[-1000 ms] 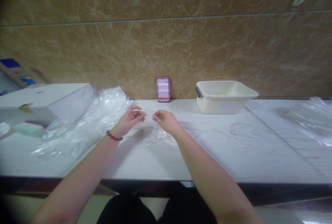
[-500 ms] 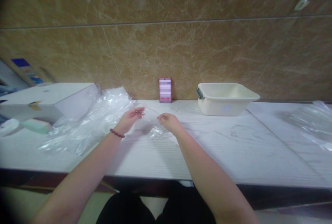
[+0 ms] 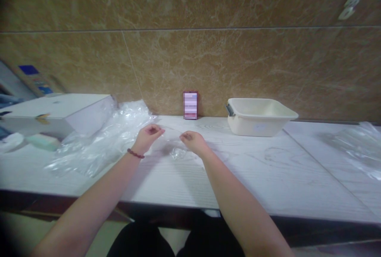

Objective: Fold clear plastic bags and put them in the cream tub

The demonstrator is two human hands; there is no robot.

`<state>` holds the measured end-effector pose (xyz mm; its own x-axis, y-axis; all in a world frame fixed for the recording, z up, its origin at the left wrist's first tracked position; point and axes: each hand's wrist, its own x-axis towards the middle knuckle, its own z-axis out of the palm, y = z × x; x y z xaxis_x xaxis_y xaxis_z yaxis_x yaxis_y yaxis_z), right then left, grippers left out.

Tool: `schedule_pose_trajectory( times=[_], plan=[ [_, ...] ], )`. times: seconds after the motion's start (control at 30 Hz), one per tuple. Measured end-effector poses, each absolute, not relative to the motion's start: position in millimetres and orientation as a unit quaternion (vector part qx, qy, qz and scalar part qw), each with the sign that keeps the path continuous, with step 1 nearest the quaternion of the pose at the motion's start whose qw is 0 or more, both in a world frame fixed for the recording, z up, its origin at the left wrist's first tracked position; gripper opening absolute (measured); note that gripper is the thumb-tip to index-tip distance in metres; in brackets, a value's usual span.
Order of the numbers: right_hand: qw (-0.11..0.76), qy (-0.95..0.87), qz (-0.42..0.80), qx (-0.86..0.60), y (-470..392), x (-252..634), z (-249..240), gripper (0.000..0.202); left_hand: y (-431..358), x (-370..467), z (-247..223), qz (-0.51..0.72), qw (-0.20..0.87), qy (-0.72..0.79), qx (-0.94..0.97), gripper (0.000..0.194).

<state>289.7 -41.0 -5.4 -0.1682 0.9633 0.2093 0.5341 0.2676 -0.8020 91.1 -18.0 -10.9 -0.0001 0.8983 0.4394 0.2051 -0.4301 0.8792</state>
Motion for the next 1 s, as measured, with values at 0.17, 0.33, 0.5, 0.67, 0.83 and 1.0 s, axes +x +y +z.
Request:
schedule_pose_trajectory(
  times=[0.17,0.33,0.5,0.67,0.83,1.0],
  plan=[
    [0.325,-0.722,0.337,-0.509,-41.5,290.2,-9.6,0.026,-20.8,94.7,-9.0,0.542,0.326,0.357,0.687,0.039],
    [0.359,-0.707,0.283,-0.539,-40.0,293.9,-4.0,0.022,-22.2,95.2,-9.2,0.503,0.419,0.301,0.693,0.052],
    [0.464,-0.627,0.33,-0.531,-34.2,299.7,2.2,0.032,-17.8,89.9,-14.7,0.472,0.468,0.299,0.685,0.049],
    [0.533,-0.553,0.39,-0.509,-30.8,299.5,2.7,0.032,-18.3,87.8,-15.9,0.443,0.461,0.34,0.69,0.051],
    [0.556,-0.536,0.381,-0.509,-28.2,300.8,-0.6,0.03,-21.1,86.2,-13.8,0.425,0.47,0.345,0.693,0.06],
    [0.587,-0.523,0.373,-0.493,-25.9,302.7,-1.9,0.027,-19.8,83.7,-13.9,0.395,0.397,0.342,0.754,0.034]
  ],
)
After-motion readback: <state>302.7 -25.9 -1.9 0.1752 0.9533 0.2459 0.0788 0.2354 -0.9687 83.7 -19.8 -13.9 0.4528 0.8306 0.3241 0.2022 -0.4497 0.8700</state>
